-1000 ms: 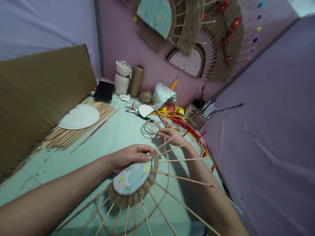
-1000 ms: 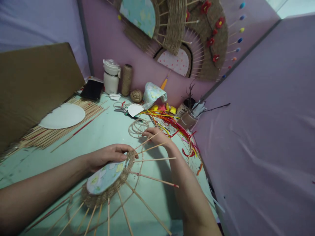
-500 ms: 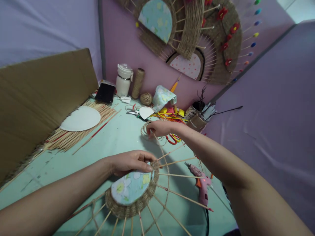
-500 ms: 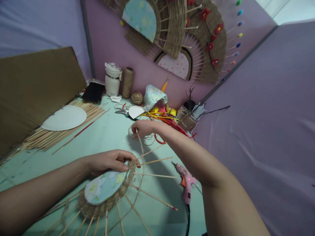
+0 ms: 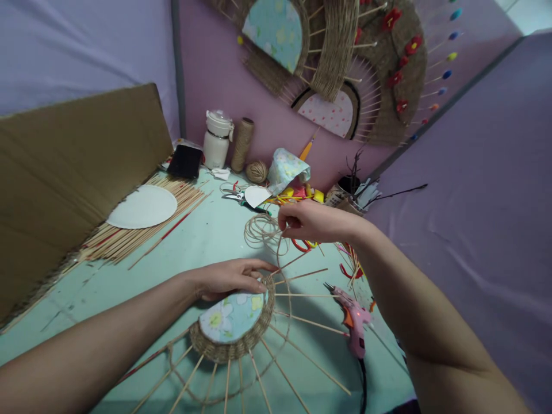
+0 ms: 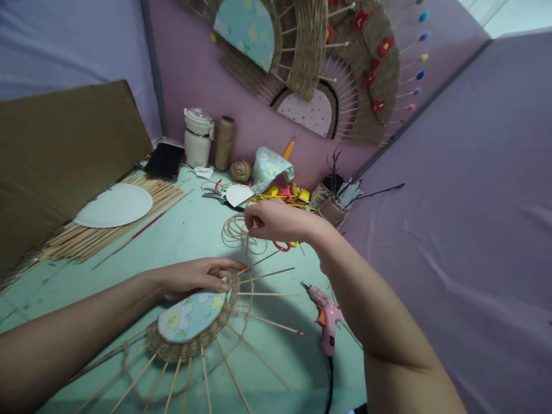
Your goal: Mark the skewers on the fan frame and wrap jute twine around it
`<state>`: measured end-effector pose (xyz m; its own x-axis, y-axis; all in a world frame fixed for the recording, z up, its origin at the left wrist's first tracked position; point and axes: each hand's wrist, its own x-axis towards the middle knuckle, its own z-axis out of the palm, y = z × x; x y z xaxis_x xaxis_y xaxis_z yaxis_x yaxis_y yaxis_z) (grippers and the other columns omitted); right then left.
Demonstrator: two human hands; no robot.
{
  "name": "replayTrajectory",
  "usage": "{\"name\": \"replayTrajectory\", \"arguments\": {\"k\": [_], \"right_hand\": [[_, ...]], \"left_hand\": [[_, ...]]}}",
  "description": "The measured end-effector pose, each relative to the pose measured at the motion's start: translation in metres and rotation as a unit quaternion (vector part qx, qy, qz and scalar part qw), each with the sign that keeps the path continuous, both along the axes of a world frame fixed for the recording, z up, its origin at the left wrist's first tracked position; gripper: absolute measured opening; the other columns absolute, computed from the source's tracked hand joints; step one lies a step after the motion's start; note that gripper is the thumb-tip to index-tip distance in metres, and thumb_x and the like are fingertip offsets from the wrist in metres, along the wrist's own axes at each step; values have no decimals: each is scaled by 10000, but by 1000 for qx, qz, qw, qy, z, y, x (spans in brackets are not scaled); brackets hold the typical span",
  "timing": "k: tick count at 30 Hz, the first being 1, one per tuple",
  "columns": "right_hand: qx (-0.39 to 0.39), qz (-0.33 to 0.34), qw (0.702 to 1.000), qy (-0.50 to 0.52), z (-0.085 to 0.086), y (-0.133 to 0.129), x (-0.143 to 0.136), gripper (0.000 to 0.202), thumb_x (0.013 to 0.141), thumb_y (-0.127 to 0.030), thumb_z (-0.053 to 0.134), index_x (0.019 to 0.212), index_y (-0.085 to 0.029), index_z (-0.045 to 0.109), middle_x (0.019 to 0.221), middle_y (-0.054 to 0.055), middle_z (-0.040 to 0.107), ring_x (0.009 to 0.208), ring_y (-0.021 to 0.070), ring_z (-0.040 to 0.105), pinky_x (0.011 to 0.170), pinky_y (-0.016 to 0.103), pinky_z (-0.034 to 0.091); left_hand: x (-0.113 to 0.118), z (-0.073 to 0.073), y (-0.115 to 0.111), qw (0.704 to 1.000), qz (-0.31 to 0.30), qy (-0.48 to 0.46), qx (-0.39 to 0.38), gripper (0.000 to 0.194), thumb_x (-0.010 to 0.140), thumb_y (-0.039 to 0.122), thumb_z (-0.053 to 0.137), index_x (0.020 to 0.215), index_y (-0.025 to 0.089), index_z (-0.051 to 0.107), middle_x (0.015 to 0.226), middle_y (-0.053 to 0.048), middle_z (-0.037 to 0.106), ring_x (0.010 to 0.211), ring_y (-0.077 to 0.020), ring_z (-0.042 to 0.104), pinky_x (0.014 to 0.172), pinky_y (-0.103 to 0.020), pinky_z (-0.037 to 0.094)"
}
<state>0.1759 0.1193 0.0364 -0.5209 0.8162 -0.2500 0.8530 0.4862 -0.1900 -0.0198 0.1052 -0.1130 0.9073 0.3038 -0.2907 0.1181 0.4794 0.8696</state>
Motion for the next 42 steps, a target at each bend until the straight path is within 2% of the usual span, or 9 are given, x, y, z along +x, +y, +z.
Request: {"name": "replayTrajectory", "arguments": {"k": [3, 7, 12, 19, 22, 27, 33, 37, 42], "right_hand": [[-43, -10, 997, 61, 1, -19, 17, 94, 836, -179, 566, 866, -157, 652, 722, 2, 637, 623, 108, 526, 585, 219, 360], [-75, 0, 983, 165, -12, -39, 39, 210, 917, -299, 514, 975, -177, 674, 918, 42, 693, 820, 156, 611, 735, 269, 459], [-81, -76, 957, 268, -33, -53, 63, 288, 915, -387, 534, 1090, -209, 677, 1057, 61, 697, 968, 195, 630, 833, 323, 493], [-49, -143, 919, 363, -57, -67, 75, 260, 891, -406, 580, 965, -196, 716, 936, 62, 704, 832, 169, 625, 747, 286, 491], [-62, -153, 912, 375, -60, -68, 73, 254, 874, -414, 605, 919, -188, 712, 886, 54, 693, 793, 160, 610, 717, 275, 484], [-99, -137, 917, 361, -53, -63, 58, 258, 881, -404, 593, 938, -176, 700, 859, 51, 676, 797, 158, 608, 712, 278, 483], [-82, -115, 922, 360, -48, -62, 44, 214, 892, -369, 588, 945, -189, 693, 851, 39, 674, 796, 152, 608, 719, 281, 479], [-41, -124, 927, 351, -50, -69, 50, 202, 887, -364, 589, 940, -200, 695, 907, 49, 685, 850, 175, 615, 777, 317, 477], [-9, -182, 911, 371, -61, -78, 67, 212, 881, -393, 595, 907, -206, 692, 903, 44, 686, 851, 180, 618, 779, 304, 471]], "left_hand": [[-1, -1, 2, 1000, 4, -14, 17, 649, 729, 285, 736, 1338, 228, 519, 748, 29, 517, 592, -73, 436, 508, -190, 332], [-2, 0, 3, 999, 16, -22, 23, 721, 746, 261, 722, 1406, 233, 432, 765, 30, 513, 619, -80, 444, 537, -204, 329], [-1, 2, 2, 999, 20, -14, 25, 770, 750, 242, 714, 1440, 257, 373, 807, 26, 539, 639, -80, 462, 553, -208, 325], [-2, 6, 1, 999, 16, -22, 17, 743, 763, 240, 696, 1432, 255, 373, 809, 24, 565, 630, -77, 488, 560, -205, 337], [-2, 6, 0, 1000, 15, -21, 17, 745, 756, 253, 702, 1426, 250, 376, 817, 23, 567, 622, -79, 488, 556, -210, 335], [-2, 2, 1, 999, 12, -21, 30, 745, 750, 270, 712, 1415, 248, 378, 852, 17, 569, 665, -91, 501, 579, -222, 344], [-2, 3, 2, 999, 5, -31, 36, 715, 766, 266, 690, 1400, 255, 360, 848, 17, 574, 616, -79, 485, 550, -222, 325], [-1, 7, 1, 999, 17, -30, 34, 691, 758, 257, 691, 1374, 248, 379, 819, 25, 563, 596, -76, 476, 533, -211, 323], [-1, 11, 0, 999, 26, -22, 36, 688, 750, 275, 695, 1363, 248, 384, 738, 55, 524, 540, -65, 446, 486, -192, 295]]}}
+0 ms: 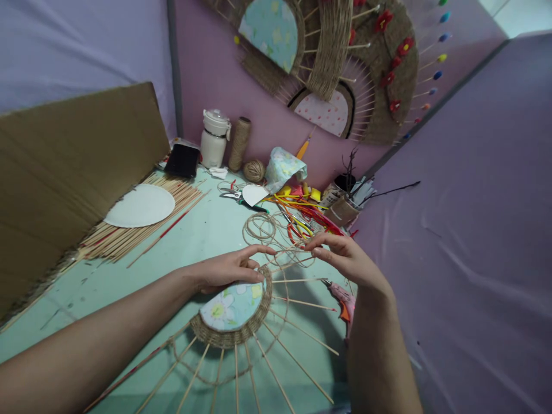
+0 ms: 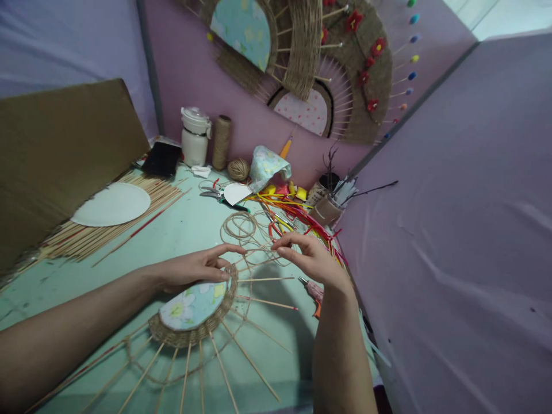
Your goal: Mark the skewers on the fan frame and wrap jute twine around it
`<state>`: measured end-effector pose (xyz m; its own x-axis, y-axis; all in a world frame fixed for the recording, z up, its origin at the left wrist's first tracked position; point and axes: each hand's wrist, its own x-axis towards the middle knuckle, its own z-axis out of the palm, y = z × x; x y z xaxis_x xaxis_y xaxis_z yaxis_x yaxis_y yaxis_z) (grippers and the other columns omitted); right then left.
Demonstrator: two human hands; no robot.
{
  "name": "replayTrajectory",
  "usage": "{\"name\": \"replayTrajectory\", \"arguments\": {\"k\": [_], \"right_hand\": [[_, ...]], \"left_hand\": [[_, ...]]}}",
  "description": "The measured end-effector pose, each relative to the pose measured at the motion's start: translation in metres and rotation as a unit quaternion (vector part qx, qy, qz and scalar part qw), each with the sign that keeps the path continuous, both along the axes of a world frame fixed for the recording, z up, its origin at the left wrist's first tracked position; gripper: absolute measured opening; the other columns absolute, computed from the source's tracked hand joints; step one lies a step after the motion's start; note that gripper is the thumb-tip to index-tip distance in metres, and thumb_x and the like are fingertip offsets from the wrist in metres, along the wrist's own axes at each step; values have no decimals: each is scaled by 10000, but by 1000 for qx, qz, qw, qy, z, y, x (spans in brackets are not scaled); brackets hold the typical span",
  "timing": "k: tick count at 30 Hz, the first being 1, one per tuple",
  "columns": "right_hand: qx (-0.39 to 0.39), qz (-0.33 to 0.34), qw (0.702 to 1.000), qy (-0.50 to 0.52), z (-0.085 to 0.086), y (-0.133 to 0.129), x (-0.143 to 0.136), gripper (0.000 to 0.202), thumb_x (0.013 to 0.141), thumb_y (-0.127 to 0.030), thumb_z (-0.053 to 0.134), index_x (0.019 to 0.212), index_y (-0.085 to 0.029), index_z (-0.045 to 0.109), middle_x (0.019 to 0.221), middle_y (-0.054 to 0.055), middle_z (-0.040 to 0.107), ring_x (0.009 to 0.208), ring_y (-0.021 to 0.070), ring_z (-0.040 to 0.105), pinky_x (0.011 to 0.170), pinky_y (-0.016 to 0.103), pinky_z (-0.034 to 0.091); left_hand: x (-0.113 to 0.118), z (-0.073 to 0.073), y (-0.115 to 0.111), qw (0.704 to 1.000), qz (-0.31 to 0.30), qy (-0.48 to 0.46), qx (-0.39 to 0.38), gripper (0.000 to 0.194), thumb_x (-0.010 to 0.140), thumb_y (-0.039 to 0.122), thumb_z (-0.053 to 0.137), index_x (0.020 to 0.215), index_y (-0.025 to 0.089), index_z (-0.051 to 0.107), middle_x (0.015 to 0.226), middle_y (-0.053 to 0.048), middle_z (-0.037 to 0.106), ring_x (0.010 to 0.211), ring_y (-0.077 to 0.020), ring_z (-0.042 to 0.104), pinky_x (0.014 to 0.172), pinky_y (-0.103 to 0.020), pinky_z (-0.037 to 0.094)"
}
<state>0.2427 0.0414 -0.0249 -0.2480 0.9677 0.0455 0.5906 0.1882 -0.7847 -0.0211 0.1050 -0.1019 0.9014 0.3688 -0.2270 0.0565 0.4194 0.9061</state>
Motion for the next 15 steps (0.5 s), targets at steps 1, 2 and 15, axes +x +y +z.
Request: {"name": "replayTrajectory", "arguments": {"k": [1, 2, 15], "right_hand": [[0, -14, 1000, 8, -4, -1, 3, 232, 890, -405, 578, 905, -205, 694, 894, 42, 686, 838, 176, 616, 772, 297, 468], [-1, -27, 999, 17, -8, -1, 5, 256, 902, -416, 555, 906, -203, 697, 889, 41, 686, 831, 174, 614, 769, 292, 464], [-50, -139, 983, 113, -57, -4, 8, 510, 947, -582, 310, 942, -197, 645, 853, 79, 705, 902, 220, 657, 885, 368, 478]], "left_hand": [[0, 0, 0, 1000, -1, 2, -1, 690, 749, 279, 697, 1362, 246, 383, 730, 57, 521, 535, -64, 443, 481, -189, 290], [0, 0, 0, 1000, -2, 3, -2, 693, 747, 281, 699, 1362, 245, 382, 726, 58, 520, 534, -64, 443, 479, -187, 289], [-3, 2, 2, 1000, 10, -5, -2, 661, 767, 265, 680, 1361, 266, 391, 812, 28, 551, 556, -66, 478, 487, -187, 337]]}}
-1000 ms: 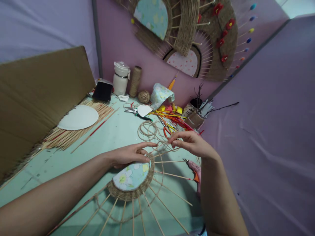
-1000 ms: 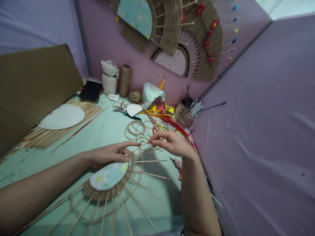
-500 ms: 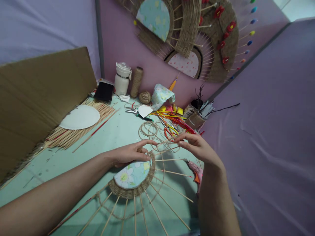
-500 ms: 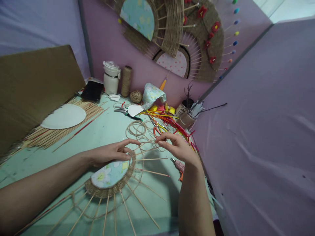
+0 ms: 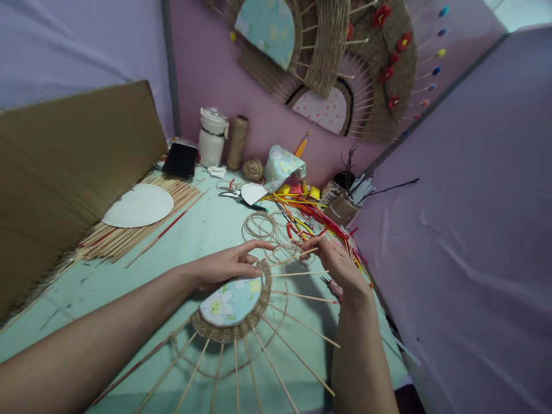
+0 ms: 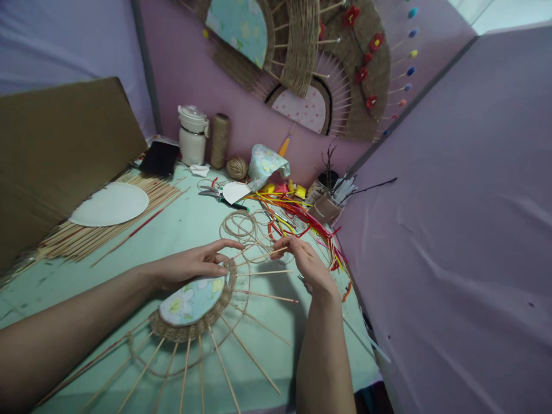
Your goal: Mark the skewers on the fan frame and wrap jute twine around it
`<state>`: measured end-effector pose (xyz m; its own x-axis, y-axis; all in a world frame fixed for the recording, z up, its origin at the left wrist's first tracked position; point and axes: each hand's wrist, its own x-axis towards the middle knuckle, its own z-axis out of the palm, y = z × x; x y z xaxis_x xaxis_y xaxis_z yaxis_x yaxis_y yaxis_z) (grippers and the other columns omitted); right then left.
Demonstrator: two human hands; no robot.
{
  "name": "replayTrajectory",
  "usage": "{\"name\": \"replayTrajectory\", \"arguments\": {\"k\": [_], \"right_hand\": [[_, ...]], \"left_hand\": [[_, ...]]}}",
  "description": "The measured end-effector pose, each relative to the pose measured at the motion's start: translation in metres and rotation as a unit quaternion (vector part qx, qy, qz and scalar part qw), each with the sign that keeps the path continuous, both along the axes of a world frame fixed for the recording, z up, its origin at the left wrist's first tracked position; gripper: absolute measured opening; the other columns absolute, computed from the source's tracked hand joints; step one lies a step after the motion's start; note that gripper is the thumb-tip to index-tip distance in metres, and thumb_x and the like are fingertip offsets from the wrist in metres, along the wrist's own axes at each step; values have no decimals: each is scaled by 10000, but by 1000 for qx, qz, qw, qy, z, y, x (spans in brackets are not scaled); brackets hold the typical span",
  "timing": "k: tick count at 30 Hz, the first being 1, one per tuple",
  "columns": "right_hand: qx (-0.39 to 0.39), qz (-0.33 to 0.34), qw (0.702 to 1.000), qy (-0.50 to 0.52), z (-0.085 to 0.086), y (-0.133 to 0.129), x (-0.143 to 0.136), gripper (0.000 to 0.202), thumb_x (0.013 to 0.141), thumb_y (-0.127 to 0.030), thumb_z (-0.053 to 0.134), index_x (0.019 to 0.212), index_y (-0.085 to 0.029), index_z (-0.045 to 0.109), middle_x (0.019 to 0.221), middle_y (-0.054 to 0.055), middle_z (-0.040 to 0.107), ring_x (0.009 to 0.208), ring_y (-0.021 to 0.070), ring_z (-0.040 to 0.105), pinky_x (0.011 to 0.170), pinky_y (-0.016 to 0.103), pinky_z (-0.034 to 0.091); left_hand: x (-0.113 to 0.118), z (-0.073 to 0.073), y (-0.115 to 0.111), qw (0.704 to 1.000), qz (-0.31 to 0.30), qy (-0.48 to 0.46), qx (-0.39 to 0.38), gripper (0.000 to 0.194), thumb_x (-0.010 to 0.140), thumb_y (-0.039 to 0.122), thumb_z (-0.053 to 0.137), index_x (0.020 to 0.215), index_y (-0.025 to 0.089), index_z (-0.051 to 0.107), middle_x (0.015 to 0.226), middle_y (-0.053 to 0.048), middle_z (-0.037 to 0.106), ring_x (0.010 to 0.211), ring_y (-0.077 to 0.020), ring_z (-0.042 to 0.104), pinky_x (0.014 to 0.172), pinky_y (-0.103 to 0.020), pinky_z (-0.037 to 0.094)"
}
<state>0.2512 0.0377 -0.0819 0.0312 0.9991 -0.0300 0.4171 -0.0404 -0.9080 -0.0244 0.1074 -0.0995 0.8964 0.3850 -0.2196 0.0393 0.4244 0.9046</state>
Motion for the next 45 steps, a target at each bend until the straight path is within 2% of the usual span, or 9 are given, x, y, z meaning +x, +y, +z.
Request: {"name": "replayTrajectory", "arguments": {"k": [4, 7, 11, 16, 19, 22, 24, 26, 45], "right_hand": [[-99, 47, 985, 132, -4, -6, -6, 518, 913, -626, 365, 905, -207, 669, 861, 91, 717, 866, 227, 681, 849, 391, 521], [-136, 58, 965, 218, -5, -5, -11, 530, 868, -650, 444, 960, -187, 685, 1080, 133, 693, 1051, 270, 637, 814, 413, 552], [-84, -84, 962, 247, -14, 6, -12, 500, 793, -670, 543, 987, -226, 666, 1233, 106, 626, 1110, 269, 608, 762, 387, 571], [25, -246, 969, 4, -17, 10, -4, 405, 781, -545, 608, 967, -190, 670, 1057, 122, 671, 945, 263, 632, 722, 390, 539], [151, -302, 917, -212, 5, 3, -11, 320, 831, -437, 577, 969, -164, 672, 1012, 139, 667, 870, 247, 608, 764, 396, 491], [244, -161, 912, -286, 33, -2, -33, 212, 877, -333, 568, 1022, -203, 652, 1036, 97, 668, 922, 227, 607, 787, 360, 468], [216, -5, 923, -319, 45, -3, -51, 172, 894, -288, 581, 1042, -231, 647, 1050, 67, 685, 980, 217, 610, 852, 359, 438], [185, 55, 915, -353, 50, -2, -64, 151, 881, -277, 628, 1027, -244, 648, 1029, 41, 704, 986, 218, 614, 862, 364, 406], [188, 85, 876, -437, 34, 6, -79, 79, 895, -245, 628, 826, -214, 654, 834, 9, 675, 904, 210, 548, 817, 365, 274]], "left_hand": [[-1, 4, 1, 1000, 10, -9, 12, 632, 763, 265, 691, 1338, 266, 428, 794, 35, 533, 574, -65, 478, 494, -177, 341], [-1, 4, 1, 1000, 10, -15, 11, 644, 758, 269, 696, 1342, 274, 426, 823, 26, 547, 600, -76, 500, 513, -185, 358], [-2, 3, 1, 1000, 18, -19, 12, 651, 762, 291, 699, 1346, 286, 414, 847, 25, 545, 612, -78, 500, 521, -191, 361], [-1, 1, 2, 1000, 11, -14, 26, 631, 790, 294, 669, 1357, 289, 390, 828, 33, 516, 576, -67, 449, 508, -200, 322], [1, -1, 1, 998, 4, -3, 65, 597, 798, 282, 653, 1343, 269, 410, 754, 54, 457, 561, -64, 388, 511, -206, 280], [3, -4, 1, 995, -4, 6, 97, 586, 804, 278, 635, 1344, 261, 408, 748, 55, 445, 583, -76, 362, 539, -222, 275], [4, -5, 1, 994, -6, 8, 108, 589, 805, 283, 626, 1348, 264, 399, 759, 51, 451, 599, -85, 364, 555, -231, 281], [4, -6, 1, 993, -10, 4, 117, 585, 808, 281, 619, 1348, 268, 394, 756, 53, 441, 608, -91, 360, 565, -236, 283], [5, -15, 1, 986, -36, 20, 163, 472, 819, 309, 612, 1245, 215, 430, 722, 64, 374, 614, -98, 306, 559, -246, 260]]}}
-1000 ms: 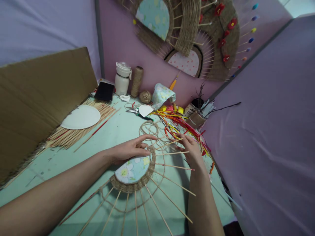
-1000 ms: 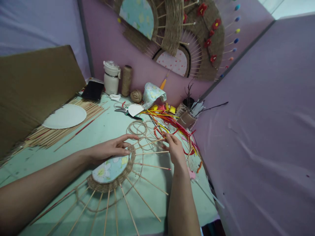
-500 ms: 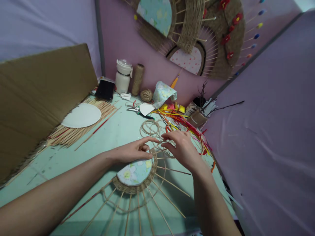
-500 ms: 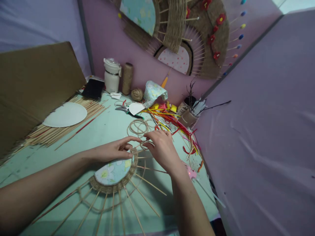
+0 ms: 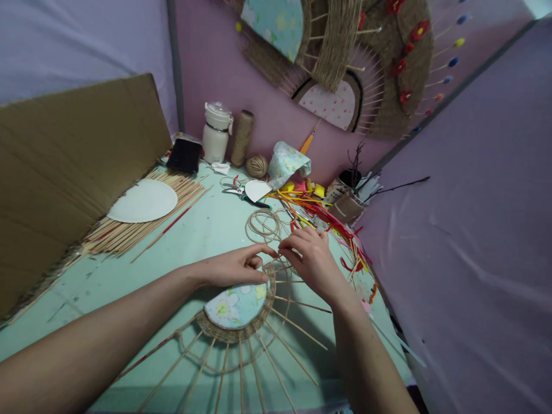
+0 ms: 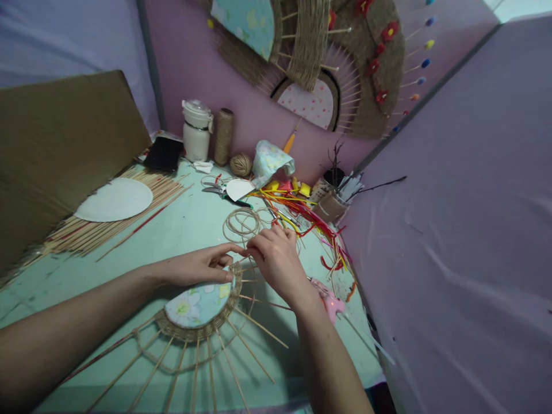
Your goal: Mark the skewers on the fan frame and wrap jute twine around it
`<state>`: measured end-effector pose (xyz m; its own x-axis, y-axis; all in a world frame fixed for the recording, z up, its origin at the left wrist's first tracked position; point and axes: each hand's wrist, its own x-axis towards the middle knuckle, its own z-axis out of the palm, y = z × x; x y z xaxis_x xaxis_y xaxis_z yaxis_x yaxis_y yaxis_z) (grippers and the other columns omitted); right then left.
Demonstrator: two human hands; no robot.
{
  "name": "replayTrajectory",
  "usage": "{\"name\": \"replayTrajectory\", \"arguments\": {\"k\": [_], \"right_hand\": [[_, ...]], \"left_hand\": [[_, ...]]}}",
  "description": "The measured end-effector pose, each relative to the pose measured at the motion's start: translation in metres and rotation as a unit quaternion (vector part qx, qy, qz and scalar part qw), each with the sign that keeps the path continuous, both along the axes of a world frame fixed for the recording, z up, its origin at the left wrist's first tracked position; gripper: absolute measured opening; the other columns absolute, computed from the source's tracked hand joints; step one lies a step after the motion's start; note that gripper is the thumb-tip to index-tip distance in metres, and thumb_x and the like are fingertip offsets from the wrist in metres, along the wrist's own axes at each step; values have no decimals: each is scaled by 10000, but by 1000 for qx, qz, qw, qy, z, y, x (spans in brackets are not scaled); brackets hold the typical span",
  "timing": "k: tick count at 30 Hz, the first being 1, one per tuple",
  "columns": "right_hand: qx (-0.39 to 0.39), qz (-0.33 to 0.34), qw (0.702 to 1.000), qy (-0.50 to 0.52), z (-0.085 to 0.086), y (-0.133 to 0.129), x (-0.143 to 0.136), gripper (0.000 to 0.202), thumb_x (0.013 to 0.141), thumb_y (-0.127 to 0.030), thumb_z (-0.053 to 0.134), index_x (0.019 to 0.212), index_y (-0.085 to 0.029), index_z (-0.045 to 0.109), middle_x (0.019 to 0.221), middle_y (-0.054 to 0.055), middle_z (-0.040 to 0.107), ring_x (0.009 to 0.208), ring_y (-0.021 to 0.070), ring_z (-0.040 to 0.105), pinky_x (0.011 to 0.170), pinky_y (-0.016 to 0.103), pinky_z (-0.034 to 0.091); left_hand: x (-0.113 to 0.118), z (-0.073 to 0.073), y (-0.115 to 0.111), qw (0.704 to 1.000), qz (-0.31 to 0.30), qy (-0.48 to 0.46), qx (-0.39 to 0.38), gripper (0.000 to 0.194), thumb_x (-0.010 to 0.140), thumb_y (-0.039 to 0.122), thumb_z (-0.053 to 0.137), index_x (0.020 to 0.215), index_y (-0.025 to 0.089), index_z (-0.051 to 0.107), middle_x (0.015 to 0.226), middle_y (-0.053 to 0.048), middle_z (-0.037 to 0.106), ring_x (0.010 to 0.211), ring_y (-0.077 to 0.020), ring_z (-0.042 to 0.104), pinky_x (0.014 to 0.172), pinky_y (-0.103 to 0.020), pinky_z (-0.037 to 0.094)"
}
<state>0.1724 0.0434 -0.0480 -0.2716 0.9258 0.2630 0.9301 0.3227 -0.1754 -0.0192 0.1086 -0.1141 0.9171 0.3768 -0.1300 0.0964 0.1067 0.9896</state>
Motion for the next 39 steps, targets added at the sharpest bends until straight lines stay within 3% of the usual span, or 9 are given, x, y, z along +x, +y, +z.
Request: {"name": "replayTrajectory", "arguments": {"k": [12, 31, 39], "right_hand": [[-35, 2, 999, 39, -4, -10, 6, 77, 910, -242, 606, 848, -221, 647, 825, -2, 641, 872, 186, 527, 797, 347, 281], [-39, 4, 999, 29, -1, -17, 6, 116, 910, -210, 574, 901, -238, 687, 869, 24, 674, 899, 198, 551, 801, 358, 302], [-19, -9, 1000, 2, -2, -16, 3, 119, 910, -229, 581, 878, -238, 695, 847, 24, 669, 895, 200, 549, 806, 363, 281]], "left_hand": [[3, 4, 1, 998, 38, 30, 45, 518, 799, 327, 608, 1283, 175, 503, 700, 53, 373, 620, -104, 335, 546, -235, 273], [4, 2, 0, 997, 75, 10, 20, 538, 774, 338, 639, 1281, 203, 523, 780, 23, 449, 695, -121, 418, 611, -245, 343], [4, 3, -1, 997, 73, 8, 10, 529, 788, 327, 629, 1288, 206, 504, 772, 33, 426, 674, -111, 392, 587, -236, 312]]}}
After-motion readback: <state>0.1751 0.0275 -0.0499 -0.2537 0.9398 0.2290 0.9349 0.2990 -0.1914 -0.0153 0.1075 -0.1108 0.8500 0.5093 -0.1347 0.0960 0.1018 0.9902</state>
